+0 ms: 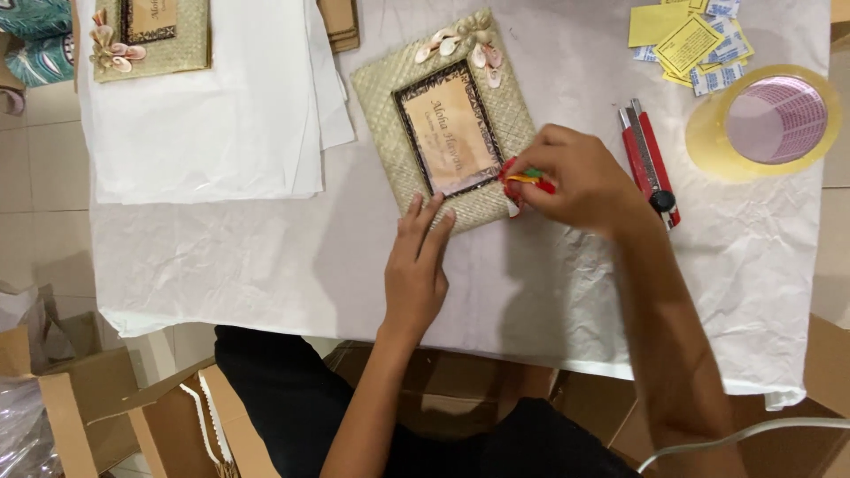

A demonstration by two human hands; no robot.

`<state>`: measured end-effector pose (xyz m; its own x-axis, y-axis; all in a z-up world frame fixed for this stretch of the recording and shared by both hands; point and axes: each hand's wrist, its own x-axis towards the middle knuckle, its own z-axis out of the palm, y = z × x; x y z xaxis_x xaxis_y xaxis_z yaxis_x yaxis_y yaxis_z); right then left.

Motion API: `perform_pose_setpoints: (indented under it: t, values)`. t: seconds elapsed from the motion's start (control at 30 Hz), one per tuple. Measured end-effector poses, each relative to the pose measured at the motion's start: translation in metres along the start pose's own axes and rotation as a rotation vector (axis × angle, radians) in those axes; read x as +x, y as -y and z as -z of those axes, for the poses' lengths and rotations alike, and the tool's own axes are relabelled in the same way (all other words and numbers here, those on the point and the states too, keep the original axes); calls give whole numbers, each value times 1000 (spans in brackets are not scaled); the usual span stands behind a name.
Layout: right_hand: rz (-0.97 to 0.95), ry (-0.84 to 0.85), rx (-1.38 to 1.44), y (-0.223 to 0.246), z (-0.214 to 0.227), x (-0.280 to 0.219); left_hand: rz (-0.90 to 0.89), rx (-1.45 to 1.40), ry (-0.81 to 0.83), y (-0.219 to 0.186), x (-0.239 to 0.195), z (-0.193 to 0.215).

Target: Cleaning decorative photo frames using a small cleaning tool to remove residue and marks from the surface.

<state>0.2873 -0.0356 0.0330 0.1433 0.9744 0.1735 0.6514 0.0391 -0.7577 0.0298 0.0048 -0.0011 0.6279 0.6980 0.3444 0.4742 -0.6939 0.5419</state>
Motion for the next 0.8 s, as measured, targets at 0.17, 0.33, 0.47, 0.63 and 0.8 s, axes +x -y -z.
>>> perform_pose_setpoints:
  t: [0.17, 0.33, 0.47, 0.63, 0.8]
  values:
    - [102, -46, 77, -13, -20, 3, 19, -17, 14, -5, -1, 2]
    - [145, -220, 58, -22, -25, 2, 13, -12, 1, -9, 2, 1]
    - [149, -230, 80, -20, -28, 4, 49, 10, -23, -4, -3, 1]
    - [139, -211, 67, -21, -25, 1, 48, 15, -24, -6, -3, -1]
    - [101, -268, 59, -53, -30, -1, 83, -77, -4, -3, -5, 4]
